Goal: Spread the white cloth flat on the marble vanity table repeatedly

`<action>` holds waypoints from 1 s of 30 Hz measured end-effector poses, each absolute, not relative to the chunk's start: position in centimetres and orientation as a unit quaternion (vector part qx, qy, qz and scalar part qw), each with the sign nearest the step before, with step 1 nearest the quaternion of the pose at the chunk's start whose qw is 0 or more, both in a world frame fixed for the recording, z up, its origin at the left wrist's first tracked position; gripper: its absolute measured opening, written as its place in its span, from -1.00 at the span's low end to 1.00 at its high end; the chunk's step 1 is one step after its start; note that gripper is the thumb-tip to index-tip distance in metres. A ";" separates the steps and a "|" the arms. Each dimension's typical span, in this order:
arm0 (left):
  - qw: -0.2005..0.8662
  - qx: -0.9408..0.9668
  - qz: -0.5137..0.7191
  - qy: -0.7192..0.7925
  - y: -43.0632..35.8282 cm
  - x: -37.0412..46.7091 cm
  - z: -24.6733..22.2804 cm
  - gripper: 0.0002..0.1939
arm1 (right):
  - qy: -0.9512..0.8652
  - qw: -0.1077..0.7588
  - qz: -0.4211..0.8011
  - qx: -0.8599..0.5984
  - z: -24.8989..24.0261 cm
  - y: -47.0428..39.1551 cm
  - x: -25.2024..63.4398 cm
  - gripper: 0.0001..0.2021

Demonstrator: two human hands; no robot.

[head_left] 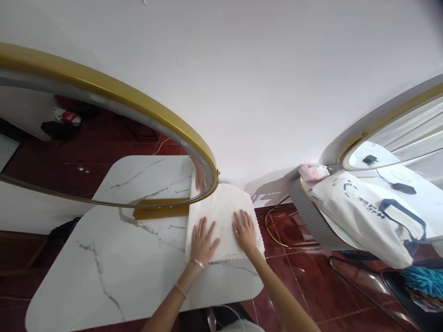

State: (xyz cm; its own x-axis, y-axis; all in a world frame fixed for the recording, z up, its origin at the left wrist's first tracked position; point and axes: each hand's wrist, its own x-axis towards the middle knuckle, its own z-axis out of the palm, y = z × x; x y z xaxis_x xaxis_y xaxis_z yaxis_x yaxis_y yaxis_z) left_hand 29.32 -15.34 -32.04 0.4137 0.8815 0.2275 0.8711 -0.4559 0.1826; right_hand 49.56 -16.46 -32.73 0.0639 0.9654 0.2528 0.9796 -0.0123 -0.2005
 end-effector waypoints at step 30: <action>-0.001 0.839 0.181 0.514 -19.2 27.4 -32.5 -0.43 | -0.699 0.124 -0.064 -0.702 -33.2 -21.7 47.3 -0.37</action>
State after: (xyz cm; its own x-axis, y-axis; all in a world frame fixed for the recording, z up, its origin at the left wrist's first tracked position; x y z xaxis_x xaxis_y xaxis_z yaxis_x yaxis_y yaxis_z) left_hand 27.40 -19.21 -32.46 0.4062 0.8616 0.3043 0.8620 -0.4718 0.1851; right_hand 47.33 -21.70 -33.24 0.0150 0.9648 0.2626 0.9964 0.0075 -0.0846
